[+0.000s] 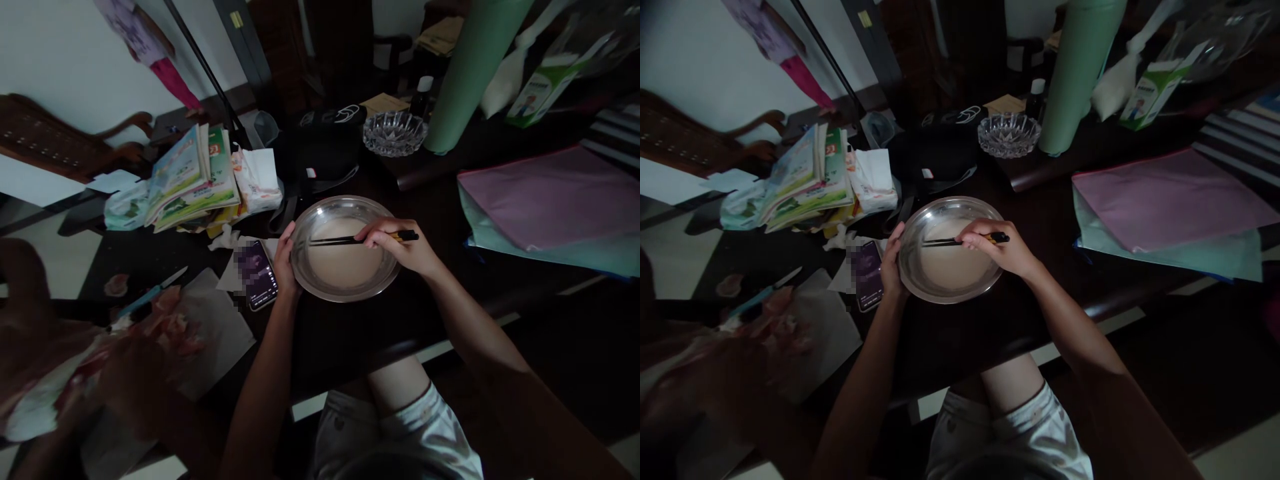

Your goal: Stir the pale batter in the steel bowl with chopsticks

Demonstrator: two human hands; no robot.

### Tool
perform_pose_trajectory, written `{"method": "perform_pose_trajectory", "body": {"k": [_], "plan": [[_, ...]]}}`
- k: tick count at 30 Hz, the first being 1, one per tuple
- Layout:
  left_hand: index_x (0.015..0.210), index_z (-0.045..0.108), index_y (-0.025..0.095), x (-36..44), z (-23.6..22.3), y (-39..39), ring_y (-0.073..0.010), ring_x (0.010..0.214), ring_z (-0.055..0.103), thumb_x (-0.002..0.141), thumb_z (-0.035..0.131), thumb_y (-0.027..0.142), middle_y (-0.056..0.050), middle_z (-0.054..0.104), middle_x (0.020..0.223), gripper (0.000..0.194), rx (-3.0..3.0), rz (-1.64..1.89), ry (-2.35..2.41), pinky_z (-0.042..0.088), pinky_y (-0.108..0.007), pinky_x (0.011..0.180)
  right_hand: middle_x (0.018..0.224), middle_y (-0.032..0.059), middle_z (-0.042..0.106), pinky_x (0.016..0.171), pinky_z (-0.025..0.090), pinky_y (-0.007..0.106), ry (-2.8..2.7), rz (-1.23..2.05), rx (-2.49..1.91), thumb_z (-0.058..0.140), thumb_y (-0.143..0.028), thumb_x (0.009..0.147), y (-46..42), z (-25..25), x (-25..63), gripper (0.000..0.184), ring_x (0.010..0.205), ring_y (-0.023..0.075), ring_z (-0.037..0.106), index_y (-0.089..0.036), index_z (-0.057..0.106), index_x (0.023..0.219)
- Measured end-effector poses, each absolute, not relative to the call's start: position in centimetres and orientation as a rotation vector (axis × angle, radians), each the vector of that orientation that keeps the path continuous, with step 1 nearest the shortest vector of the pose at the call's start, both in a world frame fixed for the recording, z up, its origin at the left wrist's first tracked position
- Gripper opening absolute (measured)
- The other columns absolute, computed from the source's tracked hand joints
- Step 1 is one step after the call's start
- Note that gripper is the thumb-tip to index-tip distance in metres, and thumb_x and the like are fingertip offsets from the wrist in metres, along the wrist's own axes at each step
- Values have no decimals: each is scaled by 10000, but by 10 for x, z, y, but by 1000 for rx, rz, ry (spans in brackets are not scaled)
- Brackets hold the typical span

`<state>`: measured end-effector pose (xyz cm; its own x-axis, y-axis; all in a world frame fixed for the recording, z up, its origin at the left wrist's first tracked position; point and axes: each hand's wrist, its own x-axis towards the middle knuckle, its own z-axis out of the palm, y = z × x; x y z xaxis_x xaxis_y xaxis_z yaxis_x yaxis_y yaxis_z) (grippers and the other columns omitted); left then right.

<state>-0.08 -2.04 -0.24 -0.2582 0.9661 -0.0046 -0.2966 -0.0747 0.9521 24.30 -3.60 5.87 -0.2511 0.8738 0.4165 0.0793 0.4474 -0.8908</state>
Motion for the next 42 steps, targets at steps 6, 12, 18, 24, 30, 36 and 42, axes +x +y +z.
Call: {"method": "perform_pose_trajectory", "body": {"k": [6, 12, 18, 24, 30, 36, 42], "plan": [[1171, 716, 241, -3, -4, -20, -280, 1413, 481, 789, 690, 445, -67, 615, 1443, 433, 892, 1541, 1140, 341, -401, 1188, 793, 35, 745, 698, 531, 328, -1536, 720, -1002, 571, -518, 947, -33, 56, 257, 369, 764, 175, 697, -243, 712, 744], [1165, 723, 226, -2, -2, -21, -298, 1412, 481, 774, 698, 425, -75, 613, 1444, 439, 855, 1545, 1152, 336, -411, 1192, 607, 32, 671, 483, 433, 291, -1245, 694, -1078, 551, -598, 925, -41, 62, 280, 510, 602, 164, 645, -235, 630, 576], [1159, 722, 242, -2, -2, -22, -294, 1415, 479, 789, 697, 441, -64, 621, 1432, 421, 877, 1541, 1143, 351, -407, 1183, 734, 35, 745, 565, 510, 289, -1390, 964, -974, 675, -534, 872, -36, 59, 267, 350, 616, 142, 646, -230, 734, 708], [1155, 736, 236, -2, -3, -21, -273, 1369, 525, 762, 730, 445, -51, 649, 1405, 445, 853, 1556, 1133, 380, -367, 1151, 858, 44, 777, 649, 531, 287, -1520, 920, -908, 680, -490, 883, -26, 54, 258, 303, 711, 139, 668, -226, 754, 753], [1126, 744, 242, -1, -4, -19, -268, 1336, 554, 731, 760, 459, -48, 695, 1332, 451, 839, 1577, 1114, 408, -348, 1116, 809, 40, 773, 624, 551, 289, -1508, 953, -888, 654, -537, 886, -25, 52, 259, 350, 672, 142, 674, -227, 764, 765], [1124, 738, 252, -3, -8, -18, -269, 1345, 549, 749, 742, 432, -47, 682, 1348, 416, 838, 1574, 1092, 385, -376, 1148, 782, 37, 765, 608, 541, 287, -1514, 953, -904, 650, -563, 878, -22, 53, 258, 378, 637, 135, 660, -226, 758, 746], [1132, 736, 248, -4, -8, -18, -272, 1384, 509, 762, 727, 410, -44, 654, 1393, 403, 839, 1566, 1098, 352, -376, 1174, 697, 31, 733, 557, 505, 259, -1329, 850, -1025, 622, -573, 894, -29, 57, 278, 429, 666, 143, 677, -218, 705, 669]]}}
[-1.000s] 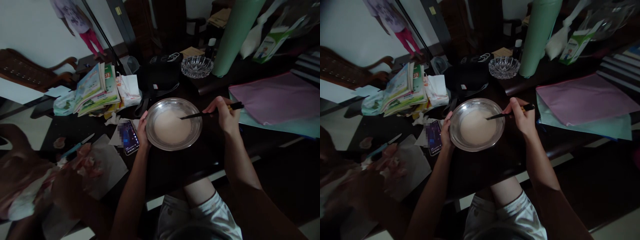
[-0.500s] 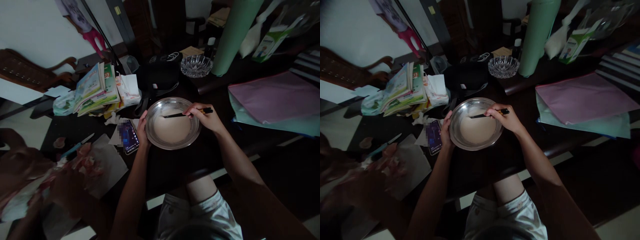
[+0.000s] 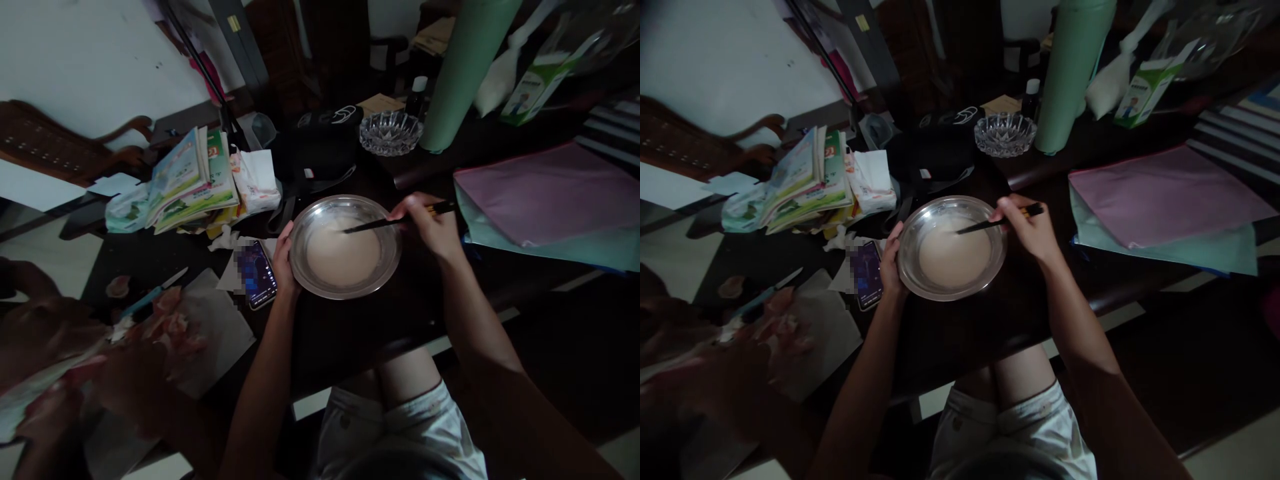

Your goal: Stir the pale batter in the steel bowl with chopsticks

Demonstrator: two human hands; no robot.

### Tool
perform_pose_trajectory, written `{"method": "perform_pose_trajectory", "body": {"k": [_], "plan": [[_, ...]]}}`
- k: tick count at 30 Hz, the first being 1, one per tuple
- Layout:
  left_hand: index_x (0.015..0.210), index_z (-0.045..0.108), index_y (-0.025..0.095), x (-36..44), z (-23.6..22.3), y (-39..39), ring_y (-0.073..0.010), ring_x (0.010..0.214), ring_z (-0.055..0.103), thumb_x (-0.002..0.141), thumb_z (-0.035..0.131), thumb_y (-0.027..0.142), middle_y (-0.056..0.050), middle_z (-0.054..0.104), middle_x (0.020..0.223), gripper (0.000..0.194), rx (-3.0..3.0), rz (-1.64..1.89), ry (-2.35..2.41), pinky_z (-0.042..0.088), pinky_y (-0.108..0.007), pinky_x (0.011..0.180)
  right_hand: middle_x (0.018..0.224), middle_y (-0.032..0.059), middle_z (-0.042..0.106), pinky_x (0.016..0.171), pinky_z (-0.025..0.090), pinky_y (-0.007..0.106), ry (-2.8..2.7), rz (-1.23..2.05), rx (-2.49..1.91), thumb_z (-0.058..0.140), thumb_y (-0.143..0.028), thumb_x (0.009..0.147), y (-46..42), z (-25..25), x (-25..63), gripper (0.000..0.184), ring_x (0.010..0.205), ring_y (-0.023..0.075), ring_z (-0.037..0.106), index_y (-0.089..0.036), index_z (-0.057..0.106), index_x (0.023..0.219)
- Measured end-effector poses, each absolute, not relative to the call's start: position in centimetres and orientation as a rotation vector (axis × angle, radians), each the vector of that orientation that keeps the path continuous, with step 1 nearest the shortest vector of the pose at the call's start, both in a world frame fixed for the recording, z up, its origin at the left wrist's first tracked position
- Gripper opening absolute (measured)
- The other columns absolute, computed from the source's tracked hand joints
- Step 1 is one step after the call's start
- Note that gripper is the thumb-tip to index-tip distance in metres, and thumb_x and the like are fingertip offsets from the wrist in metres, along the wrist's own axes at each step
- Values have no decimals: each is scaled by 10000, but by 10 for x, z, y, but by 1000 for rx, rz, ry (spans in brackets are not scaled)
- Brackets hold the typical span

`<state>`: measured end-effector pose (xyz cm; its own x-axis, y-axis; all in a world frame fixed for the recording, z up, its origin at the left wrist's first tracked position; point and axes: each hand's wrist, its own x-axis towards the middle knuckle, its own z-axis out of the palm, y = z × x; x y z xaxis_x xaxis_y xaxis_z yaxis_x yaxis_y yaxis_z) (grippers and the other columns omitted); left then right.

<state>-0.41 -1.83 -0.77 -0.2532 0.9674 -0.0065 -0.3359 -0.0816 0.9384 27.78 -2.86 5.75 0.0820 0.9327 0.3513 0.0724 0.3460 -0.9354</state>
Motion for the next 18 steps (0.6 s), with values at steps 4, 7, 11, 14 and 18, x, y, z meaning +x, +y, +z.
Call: {"method": "perform_pose_trajectory", "body": {"k": [4, 7, 11, 14, 18], "plan": [[1130, 737, 239, -3, -6, -19, -273, 1392, 500, 767, 712, 393, -41, 651, 1398, 395, 851, 1574, 1119, 345, -376, 1179, 567, 26, 678, 428, 406, 245, -1194, 889, -994, 610, -547, 914, -34, 59, 287, 485, 517, 117, 611, -207, 646, 570], [1136, 734, 241, -3, -5, -19, -277, 1385, 508, 776, 703, 393, -45, 651, 1398, 392, 847, 1561, 1124, 361, -380, 1168, 686, 35, 737, 490, 473, 261, -1327, 1030, -974, 679, -555, 862, -33, 57, 284, 394, 554, 121, 624, -207, 723, 682], [1154, 728, 241, -3, -5, -20, -278, 1390, 504, 788, 692, 383, -52, 638, 1414, 394, 841, 1554, 1126, 355, -393, 1176, 665, 35, 729, 487, 448, 250, -1250, 946, -1032, 648, -582, 872, -30, 55, 284, 449, 595, 131, 644, -211, 690, 622], [1136, 737, 241, -4, -5, -20, -270, 1397, 497, 797, 686, 369, -47, 635, 1418, 366, 864, 1555, 1132, 341, -389, 1185, 593, 29, 700, 447, 407, 250, -1253, 998, -973, 644, -579, 876, -30, 54, 285, 470, 542, 130, 619, -213, 664, 581], [1117, 746, 244, -3, -3, -20, -261, 1377, 517, 792, 696, 376, -35, 658, 1392, 355, 865, 1562, 1139, 363, -365, 1167, 749, 33, 769, 665, 545, 297, -1448, 1011, -1012, 700, -573, 835, -28, 52, 284, 373, 745, 177, 719, -228, 737, 697]]}}
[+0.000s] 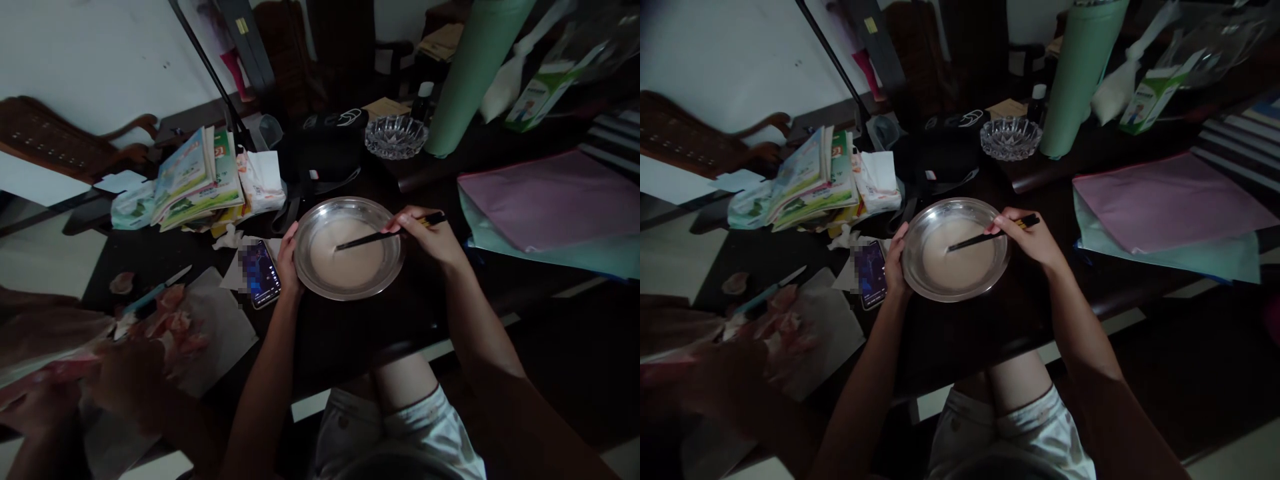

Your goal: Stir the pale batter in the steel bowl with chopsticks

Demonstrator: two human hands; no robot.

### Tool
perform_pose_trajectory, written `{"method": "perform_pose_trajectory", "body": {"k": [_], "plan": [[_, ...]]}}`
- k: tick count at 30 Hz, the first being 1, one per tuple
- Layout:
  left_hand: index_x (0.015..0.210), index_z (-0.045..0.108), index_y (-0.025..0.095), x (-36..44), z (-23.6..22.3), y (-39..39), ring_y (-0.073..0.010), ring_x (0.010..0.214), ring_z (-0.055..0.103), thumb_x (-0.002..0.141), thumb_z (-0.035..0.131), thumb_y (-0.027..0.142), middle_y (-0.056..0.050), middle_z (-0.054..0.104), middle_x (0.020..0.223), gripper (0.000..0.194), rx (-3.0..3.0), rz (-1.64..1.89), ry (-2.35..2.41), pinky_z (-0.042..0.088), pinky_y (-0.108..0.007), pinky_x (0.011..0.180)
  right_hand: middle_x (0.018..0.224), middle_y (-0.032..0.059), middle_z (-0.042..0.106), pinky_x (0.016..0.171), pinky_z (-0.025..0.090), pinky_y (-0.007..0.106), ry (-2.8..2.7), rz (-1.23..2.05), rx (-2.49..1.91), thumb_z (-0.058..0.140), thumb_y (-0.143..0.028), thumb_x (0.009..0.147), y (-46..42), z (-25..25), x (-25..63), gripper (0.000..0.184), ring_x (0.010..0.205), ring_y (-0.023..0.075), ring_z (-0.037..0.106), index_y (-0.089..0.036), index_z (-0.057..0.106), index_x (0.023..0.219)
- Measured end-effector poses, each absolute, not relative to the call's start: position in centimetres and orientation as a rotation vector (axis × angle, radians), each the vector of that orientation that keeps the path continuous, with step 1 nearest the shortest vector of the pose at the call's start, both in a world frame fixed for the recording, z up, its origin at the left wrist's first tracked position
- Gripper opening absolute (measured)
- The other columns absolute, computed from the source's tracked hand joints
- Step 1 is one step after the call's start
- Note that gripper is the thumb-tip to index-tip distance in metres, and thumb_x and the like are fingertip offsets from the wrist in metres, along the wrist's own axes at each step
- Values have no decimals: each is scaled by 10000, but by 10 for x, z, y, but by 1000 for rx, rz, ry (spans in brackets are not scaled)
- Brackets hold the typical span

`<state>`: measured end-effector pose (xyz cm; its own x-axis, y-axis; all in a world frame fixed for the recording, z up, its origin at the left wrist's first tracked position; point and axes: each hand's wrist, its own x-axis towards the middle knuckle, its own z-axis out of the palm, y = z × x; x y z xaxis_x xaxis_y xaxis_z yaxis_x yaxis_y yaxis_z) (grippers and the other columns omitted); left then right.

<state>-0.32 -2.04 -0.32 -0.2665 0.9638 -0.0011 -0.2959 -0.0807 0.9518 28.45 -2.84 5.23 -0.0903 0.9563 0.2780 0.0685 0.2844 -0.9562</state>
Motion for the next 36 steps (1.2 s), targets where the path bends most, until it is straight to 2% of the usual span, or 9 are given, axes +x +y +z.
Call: {"method": "perform_pose_trajectory", "body": {"k": [2, 6, 10, 15, 19, 24, 29, 34, 36], "plan": [[1123, 743, 239, -3, -2, -20, -265, 1366, 528, 790, 695, 376, -44, 664, 1381, 363, 848, 1558, 1138, 373, -370, 1159, 723, 28, 762, 756, 560, 330, -1383, 916, -1044, 666, -587, 856, -27, 53, 286, 405, 748, 185, 724, -232, 717, 666], [1116, 741, 233, -1, -2, -20, -270, 1352, 541, 772, 692, 363, -55, 672, 1366, 370, 811, 1566, 1124, 380, -383, 1155, 640, 21, 720, 744, 546, 332, -1358, 933, -1004, 603, -563, 909, -27, 53, 289, 461, 653, 172, 689, -231, 679, 599], [1120, 736, 235, 0, -1, -21, -271, 1342, 551, 763, 699, 356, -55, 677, 1357, 378, 801, 1563, 1120, 379, -392, 1159, 726, 32, 757, 793, 543, 331, -1470, 994, -993, 668, -556, 867, -26, 51, 289, 381, 758, 188, 720, -230, 735, 680], [1110, 738, 242, 0, 0, -21, -271, 1351, 544, 774, 697, 368, -51, 682, 1351, 361, 795, 1563, 1137, 374, -393, 1164, 642, 18, 716, 748, 534, 334, -1376, 960, -990, 618, -546, 905, -26, 51, 291, 446, 649, 168, 674, -236, 685, 592], [1109, 739, 251, -1, -1, -20, -266, 1385, 510, 780, 695, 383, -38, 680, 1357, 358, 827, 1560, 1140, 377, -376, 1161, 693, 33, 738, 788, 549, 347, -1464, 1013, -994, 661, -576, 861, -26, 52, 290, 400, 727, 193, 705, -240, 729, 655], [1119, 732, 245, -1, -1, -20, -278, 1372, 523, 769, 701, 392, -45, 676, 1361, 380, 827, 1551, 1140, 368, -387, 1169, 628, 25, 710, 755, 546, 346, -1338, 932, -1037, 622, -576, 887, -25, 50, 293, 458, 650, 182, 678, -238, 678, 583], [1131, 721, 223, 1, 1, -20, -285, 1373, 524, 775, 681, 368, -69, 672, 1361, 386, 821, 1561, 1144, 371, -407, 1166, 694, 31, 743, 794, 543, 347, -1448, 963, -1010, 663, -573, 861, -24, 49, 291, 400, 725, 192, 705, -237, 725, 655], [1132, 726, 223, 0, 0, -21, -277, 1362, 534, 773, 673, 363, -63, 669, 1371, 388, 818, 1565, 1132, 376, -394, 1159, 628, 16, 708, 742, 530, 331, -1353, 946, -998, 625, -562, 893, -22, 48, 293, 454, 642, 169, 668, -235, 680, 582], [1147, 724, 232, 0, 0, -21, -279, 1363, 533, 781, 669, 378, -60, 665, 1378, 398, 819, 1549, 1131, 381, -396, 1154, 657, 21, 720, 761, 534, 334, -1412, 996, -992, 642, -562, 881, -23, 47, 292, 428, 674, 175, 679, -236, 703, 610]]}}
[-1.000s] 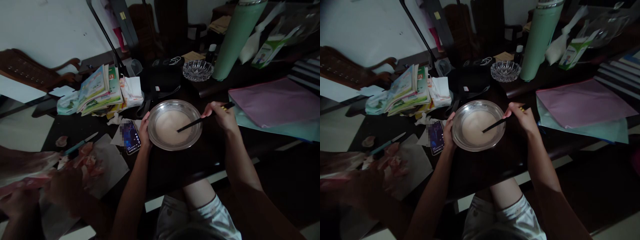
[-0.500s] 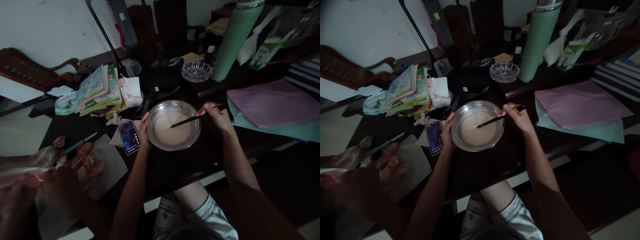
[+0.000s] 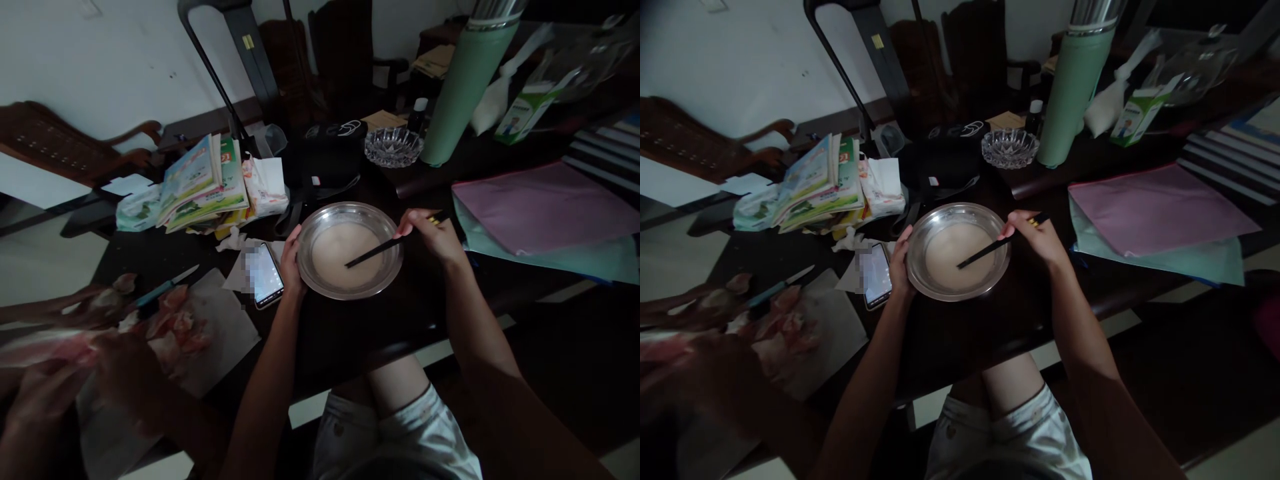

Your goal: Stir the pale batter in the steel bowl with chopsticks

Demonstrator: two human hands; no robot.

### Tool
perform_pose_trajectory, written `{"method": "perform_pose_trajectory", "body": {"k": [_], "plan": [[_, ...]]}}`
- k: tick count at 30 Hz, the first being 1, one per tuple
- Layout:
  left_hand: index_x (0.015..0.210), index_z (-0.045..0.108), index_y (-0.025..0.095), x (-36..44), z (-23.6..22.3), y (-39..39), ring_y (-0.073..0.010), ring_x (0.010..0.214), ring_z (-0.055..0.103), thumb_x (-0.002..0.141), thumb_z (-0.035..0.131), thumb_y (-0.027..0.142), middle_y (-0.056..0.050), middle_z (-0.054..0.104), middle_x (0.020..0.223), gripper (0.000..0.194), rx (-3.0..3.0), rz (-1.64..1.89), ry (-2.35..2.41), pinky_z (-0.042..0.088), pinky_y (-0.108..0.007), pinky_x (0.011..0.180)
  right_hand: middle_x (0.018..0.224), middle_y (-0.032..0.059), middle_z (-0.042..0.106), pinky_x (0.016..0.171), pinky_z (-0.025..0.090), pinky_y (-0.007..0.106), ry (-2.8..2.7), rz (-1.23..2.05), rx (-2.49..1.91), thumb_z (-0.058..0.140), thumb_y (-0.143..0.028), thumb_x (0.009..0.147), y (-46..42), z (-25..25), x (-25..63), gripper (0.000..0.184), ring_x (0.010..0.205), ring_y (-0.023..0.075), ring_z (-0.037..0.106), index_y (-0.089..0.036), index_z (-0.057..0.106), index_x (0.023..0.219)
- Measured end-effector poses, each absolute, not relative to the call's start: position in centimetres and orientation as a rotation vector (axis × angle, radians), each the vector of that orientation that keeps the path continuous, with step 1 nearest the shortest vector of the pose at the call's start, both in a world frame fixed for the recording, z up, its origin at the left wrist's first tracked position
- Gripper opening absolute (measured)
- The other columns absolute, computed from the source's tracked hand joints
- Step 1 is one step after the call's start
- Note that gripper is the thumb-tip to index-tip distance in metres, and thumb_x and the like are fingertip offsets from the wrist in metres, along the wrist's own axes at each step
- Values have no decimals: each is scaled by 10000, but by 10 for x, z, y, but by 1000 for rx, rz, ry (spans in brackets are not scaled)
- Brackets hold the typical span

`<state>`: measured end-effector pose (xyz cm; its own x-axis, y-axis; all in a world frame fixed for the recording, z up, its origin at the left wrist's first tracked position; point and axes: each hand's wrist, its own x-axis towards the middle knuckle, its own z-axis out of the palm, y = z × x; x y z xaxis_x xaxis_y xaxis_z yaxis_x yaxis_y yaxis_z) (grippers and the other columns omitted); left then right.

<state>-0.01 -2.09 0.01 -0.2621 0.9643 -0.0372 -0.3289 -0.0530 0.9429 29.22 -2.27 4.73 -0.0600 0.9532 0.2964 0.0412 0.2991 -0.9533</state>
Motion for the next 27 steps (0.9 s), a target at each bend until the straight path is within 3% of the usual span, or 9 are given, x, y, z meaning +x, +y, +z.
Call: {"method": "perform_pose_trajectory", "body": {"k": [12, 17, 21, 27], "plan": [[1159, 719, 249, -2, -2, -21, -274, 1369, 526, 784, 693, 392, -49, 654, 1391, 402, 823, 1537, 1116, 367, -399, 1167, 701, 25, 754, 803, 543, 350, -1442, 982, -1019, 660, -601, 848, -25, 52, 290, 417, 732, 195, 707, -243, 718, 642], [1119, 738, 240, -1, -2, -20, -270, 1373, 523, 778, 694, 366, -51, 662, 1383, 366, 811, 1559, 1108, 356, -391, 1176, 653, 16, 724, 790, 528, 333, -1373, 980, -1002, 622, -565, 893, -25, 50, 291, 449, 666, 171, 678, -238, 686, 592], [1110, 744, 235, 0, -2, -19, -285, 1383, 511, 764, 704, 381, -61, 659, 1387, 378, 819, 1575, 1117, 362, -397, 1175, 705, 26, 750, 800, 540, 346, -1444, 1000, -1003, 657, -580, 862, -24, 50, 291, 405, 746, 197, 712, -240, 720, 651], [1144, 725, 223, 0, -1, -19, -309, 1394, 500, 776, 691, 421, -85, 665, 1364, 420, 842, 1553, 1132, 362, -439, 1174, 658, 17, 730, 786, 538, 336, -1393, 974, -1011, 627, -561, 890, -23, 48, 292, 440, 682, 177, 685, -239, 694, 598]]}}
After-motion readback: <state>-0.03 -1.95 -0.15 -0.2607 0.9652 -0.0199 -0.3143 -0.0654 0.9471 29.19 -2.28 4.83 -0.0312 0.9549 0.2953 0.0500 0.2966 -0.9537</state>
